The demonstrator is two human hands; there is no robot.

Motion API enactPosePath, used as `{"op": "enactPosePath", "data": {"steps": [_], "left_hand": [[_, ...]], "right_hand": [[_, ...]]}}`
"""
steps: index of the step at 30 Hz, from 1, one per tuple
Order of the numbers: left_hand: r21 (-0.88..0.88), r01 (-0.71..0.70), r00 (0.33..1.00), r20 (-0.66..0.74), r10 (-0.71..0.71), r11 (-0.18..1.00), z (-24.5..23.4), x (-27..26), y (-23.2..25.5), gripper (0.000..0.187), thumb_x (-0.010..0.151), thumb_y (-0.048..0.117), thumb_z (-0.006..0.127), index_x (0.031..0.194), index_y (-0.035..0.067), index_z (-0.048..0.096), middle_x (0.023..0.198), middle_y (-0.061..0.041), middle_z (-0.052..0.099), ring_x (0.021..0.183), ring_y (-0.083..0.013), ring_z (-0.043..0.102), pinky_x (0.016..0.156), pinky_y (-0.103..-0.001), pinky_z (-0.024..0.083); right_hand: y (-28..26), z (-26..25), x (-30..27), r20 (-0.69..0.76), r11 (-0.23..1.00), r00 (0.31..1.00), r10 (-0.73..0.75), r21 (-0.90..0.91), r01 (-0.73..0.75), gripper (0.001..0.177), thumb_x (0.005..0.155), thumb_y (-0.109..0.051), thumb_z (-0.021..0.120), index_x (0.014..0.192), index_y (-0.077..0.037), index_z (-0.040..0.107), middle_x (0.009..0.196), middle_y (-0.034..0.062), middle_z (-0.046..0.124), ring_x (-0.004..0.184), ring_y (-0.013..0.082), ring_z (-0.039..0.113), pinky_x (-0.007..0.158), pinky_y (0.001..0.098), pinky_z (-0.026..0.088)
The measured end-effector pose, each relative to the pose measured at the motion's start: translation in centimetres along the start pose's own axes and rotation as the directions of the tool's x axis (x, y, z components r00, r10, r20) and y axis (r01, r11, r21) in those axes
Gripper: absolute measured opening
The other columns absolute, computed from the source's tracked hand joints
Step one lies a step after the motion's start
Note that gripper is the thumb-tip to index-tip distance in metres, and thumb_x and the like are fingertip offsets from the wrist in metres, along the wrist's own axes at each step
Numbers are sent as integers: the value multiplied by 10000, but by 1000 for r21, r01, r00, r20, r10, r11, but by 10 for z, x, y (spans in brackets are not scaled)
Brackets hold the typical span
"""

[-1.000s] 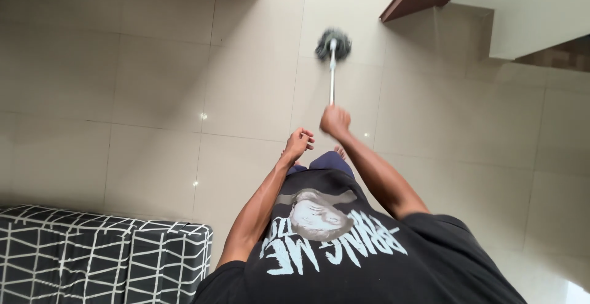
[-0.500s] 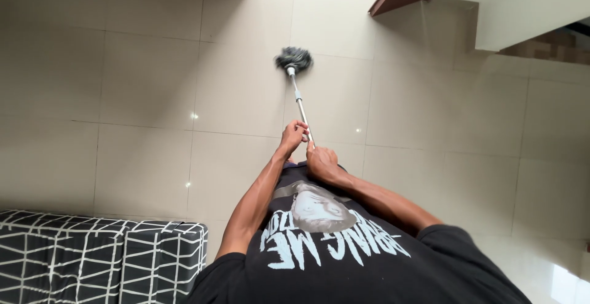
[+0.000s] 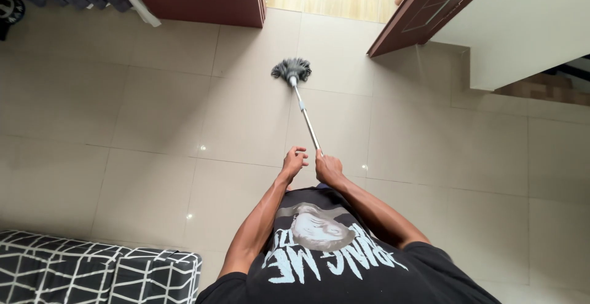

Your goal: The person mops the tiled floor of a room by hand using a mop, moving the mop head back and forth across the floor surface and reaching into a doorway.

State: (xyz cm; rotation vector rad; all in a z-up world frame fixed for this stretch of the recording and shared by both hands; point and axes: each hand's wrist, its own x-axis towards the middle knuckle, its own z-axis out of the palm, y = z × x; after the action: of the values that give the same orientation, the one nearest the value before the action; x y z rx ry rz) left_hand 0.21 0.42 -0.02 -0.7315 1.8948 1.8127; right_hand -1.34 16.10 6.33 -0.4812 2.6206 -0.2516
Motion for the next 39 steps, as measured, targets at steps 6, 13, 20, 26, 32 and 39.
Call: {"op": "enactPosePath", "data": {"steps": [6,13,20,26,32,39], "left_hand": [[-46,12,1000,1,-12,999,30,13,12,321,973,143,469,1223,71,658,1002,-76,756,747,-169,702,652,-297,534],[-209,-75,980,-195,34,975,92,9,24,314,1000,148,481,1242,72,666,1089,-76,759,795,-148,737,659,-259,565],[-213,9,987,-155,-43,977,167,-1,8,338,991,149,478,1285,96,637,1131,-68,742,820,-179,742,723,-310,551],[-227,-40,977,-211,-9,973,179,6,18,342,994,130,481,1245,44,697,981,-191,732,785,-210,747,701,-329,619],[-248,-39,971,-236,-22,968,170,4,16,345,964,122,452,1252,84,638,1004,-86,777,773,-167,753,645,-275,549],[-366,-27,992,-128,-21,930,151,-7,11,323,975,116,427,1216,71,637,998,-118,759,722,-165,742,603,-263,516]], "right_hand": [[-3,-57,-52,104,1000,994,24,16,-25,230,996,-133,517,1136,-9,650,845,199,707,803,388,732,684,526,573],[70,4,43,-121,986,991,-55,151,73,271,1071,-165,443,1130,-22,665,808,139,750,760,345,727,656,475,546],[154,-7,15,24,976,983,-184,-117,186,662,823,-84,626,1446,54,451,785,163,742,735,333,733,588,465,560],[156,-26,-34,103,947,944,-313,-40,318,436,869,-167,634,1235,59,565,802,200,724,749,373,722,624,488,551],[160,-19,54,39,906,939,-343,-250,341,422,918,-149,582,1290,47,558,785,136,724,682,338,720,561,484,561],[182,-40,95,124,947,978,-165,295,123,975,723,-135,756,1591,-193,315,1090,273,694,1048,425,669,887,482,557]]}}
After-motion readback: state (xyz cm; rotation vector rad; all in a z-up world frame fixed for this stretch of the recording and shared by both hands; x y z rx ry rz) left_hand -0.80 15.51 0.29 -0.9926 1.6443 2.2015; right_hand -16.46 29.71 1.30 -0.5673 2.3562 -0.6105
